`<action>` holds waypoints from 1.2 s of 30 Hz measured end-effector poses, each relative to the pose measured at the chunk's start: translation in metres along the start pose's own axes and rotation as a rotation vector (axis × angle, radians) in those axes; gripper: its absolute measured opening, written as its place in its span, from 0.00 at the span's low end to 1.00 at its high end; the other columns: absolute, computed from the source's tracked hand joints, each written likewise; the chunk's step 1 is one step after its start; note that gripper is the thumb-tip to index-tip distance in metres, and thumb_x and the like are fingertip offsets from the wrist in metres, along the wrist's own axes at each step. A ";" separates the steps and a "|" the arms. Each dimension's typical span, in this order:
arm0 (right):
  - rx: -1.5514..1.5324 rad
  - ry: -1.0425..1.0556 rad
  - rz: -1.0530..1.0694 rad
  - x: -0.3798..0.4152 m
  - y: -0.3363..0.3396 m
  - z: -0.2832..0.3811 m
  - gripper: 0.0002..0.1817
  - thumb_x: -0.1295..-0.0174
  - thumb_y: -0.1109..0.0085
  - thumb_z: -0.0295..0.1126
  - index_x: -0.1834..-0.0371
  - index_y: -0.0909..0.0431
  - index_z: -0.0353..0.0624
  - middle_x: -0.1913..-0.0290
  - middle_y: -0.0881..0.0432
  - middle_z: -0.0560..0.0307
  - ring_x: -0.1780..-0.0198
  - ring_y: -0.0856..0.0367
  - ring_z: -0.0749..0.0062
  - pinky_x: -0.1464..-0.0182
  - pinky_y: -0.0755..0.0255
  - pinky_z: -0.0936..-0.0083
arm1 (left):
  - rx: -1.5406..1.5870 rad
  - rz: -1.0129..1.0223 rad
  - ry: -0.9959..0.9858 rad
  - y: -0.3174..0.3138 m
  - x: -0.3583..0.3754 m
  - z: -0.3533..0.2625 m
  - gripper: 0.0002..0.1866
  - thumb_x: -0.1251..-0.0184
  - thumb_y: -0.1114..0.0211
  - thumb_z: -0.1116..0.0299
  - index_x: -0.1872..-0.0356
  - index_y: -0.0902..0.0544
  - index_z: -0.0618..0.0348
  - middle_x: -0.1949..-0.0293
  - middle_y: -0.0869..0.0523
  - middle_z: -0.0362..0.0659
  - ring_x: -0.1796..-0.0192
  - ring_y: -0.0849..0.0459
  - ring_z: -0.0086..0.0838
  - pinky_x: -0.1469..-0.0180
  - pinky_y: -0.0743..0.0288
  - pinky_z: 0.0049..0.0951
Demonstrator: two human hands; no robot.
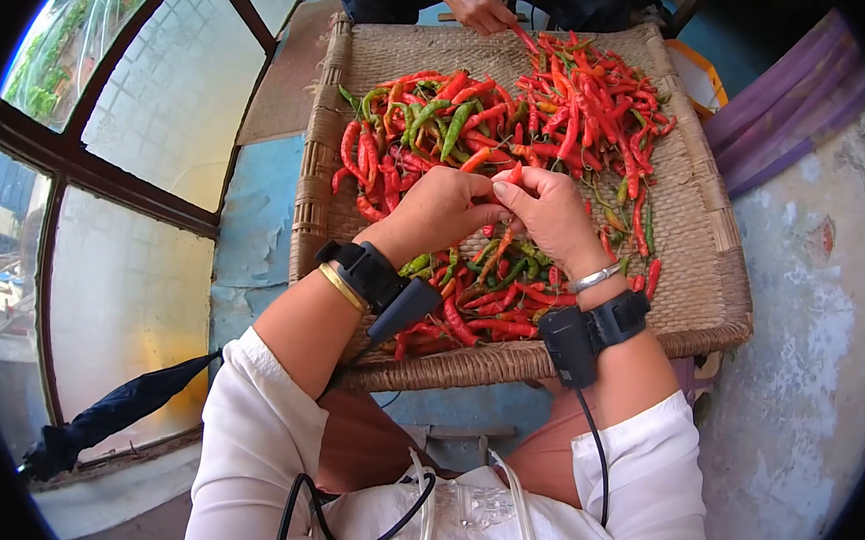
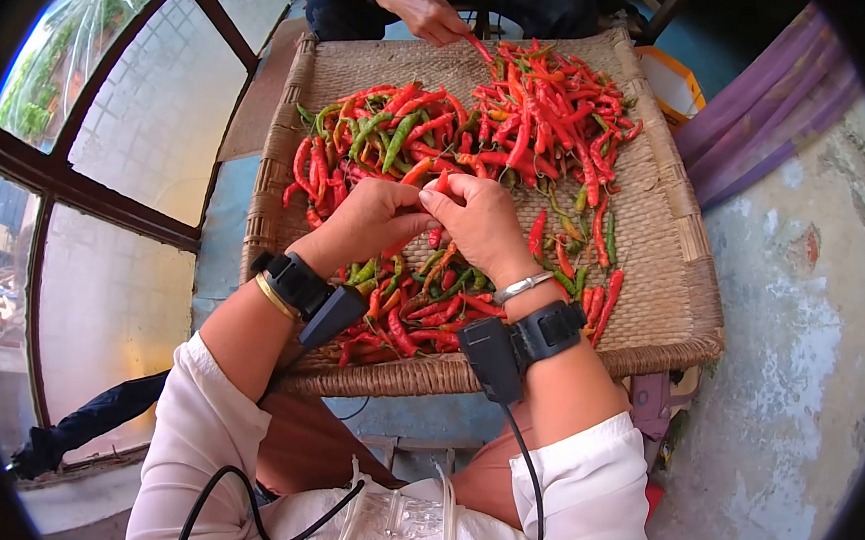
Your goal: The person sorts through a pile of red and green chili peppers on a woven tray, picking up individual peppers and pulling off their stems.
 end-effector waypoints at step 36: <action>-0.005 -0.313 0.096 0.000 0.014 0.014 0.17 0.40 0.51 0.43 0.73 0.24 0.39 0.82 0.25 0.62 0.84 0.29 0.85 0.85 0.39 0.88 | -0.049 -0.028 0.256 0.012 0.003 0.003 0.13 0.51 0.38 0.63 0.70 0.23 0.63 0.80 0.21 0.47 0.76 0.21 0.33 0.70 0.29 0.31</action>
Point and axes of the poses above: each hand's wrist, its own x-axis away from the middle knuckle, its own y-axis out of the back of the hand, z = x × y, the point moved 1 cm from there along -x, towards the middle knuckle
